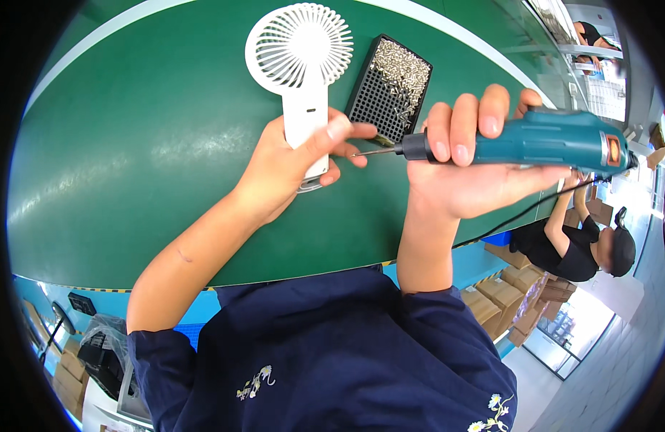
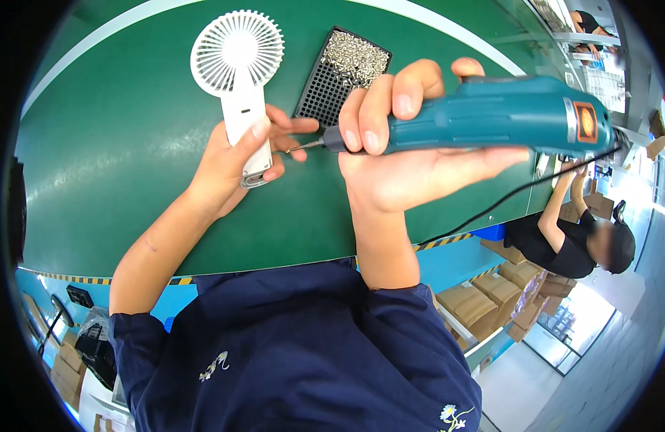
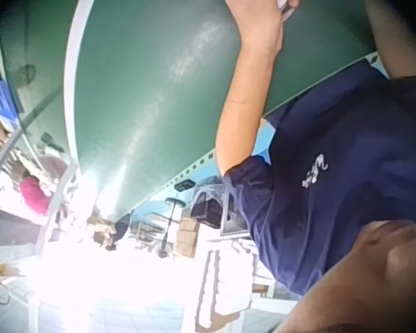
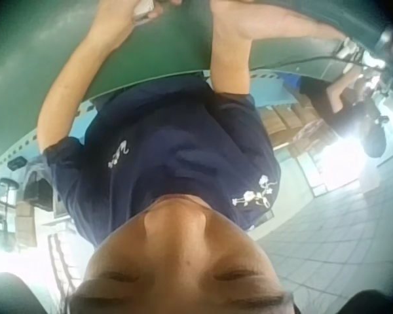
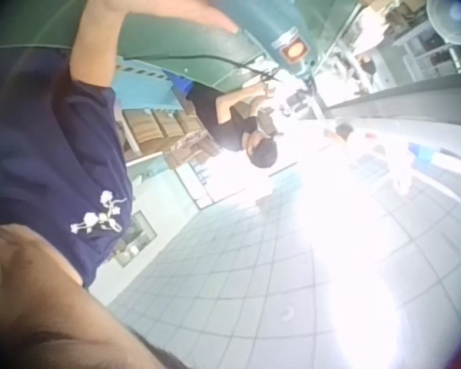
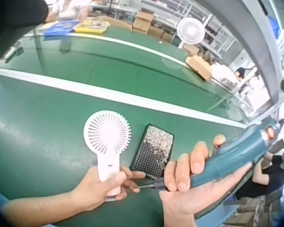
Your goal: Assembling a portable handheld fan using an electric screwdriver at a production line station.
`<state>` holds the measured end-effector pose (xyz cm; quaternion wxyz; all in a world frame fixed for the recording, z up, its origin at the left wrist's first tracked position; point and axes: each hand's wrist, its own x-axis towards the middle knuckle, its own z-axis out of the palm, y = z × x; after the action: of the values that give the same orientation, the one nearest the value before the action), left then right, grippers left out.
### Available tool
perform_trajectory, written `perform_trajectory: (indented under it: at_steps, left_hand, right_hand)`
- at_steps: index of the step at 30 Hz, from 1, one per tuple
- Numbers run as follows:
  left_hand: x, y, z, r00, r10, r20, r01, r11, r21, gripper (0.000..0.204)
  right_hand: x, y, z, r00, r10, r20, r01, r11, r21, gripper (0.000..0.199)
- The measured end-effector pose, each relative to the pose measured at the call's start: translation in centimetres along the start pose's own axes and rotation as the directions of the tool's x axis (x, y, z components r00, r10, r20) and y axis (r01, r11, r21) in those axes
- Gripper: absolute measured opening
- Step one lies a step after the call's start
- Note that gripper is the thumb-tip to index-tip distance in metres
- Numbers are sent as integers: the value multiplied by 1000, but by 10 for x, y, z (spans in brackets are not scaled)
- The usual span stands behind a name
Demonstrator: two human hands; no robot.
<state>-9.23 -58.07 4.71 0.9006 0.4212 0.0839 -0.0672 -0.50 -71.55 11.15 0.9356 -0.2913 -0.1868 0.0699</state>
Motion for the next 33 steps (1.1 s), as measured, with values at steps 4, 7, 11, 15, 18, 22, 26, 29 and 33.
perform_trajectory:
  at_steps: [4,7,11,15,18,22,26,29,33]
  left_hand:
    - [1,0,3,990,-78,-119,62,989,-132,36]
    - [1,-4,-5,992,-97,-84,70,958,-278,32]
    - [0,1,-3,991,-99,-90,69,955,-288,31]
    - [-1,2,-2,989,-110,-98,76,951,-300,30]
    - [-3,2,-5,990,-103,-97,71,955,-288,30]
    - [-4,1,-6,995,-80,-60,57,949,-310,30]
    - [-4,2,-6,993,-93,-67,67,946,-318,29]
    - [-4,2,-6,996,-75,-57,55,956,-288,29]
    - [0,1,-7,996,-72,-46,52,934,-354,27]
  right_hand:
    - [-11,0,7,964,-73,255,88,995,-50,75]
    - [-26,7,12,916,-62,397,94,994,-59,75]
    - [-36,14,14,853,-21,521,84,992,-98,73]
    - [-39,19,15,876,0,482,100,978,-181,76]
    - [-40,31,18,930,-70,360,86,996,-27,79]
    - [-40,32,17,929,-34,367,49,998,-31,80]
    - [-40,34,17,936,-37,349,44,999,-12,83]
    - [-36,33,13,915,-14,403,38,998,-51,83]
    - [-33,25,16,927,-38,374,64,996,-58,76]
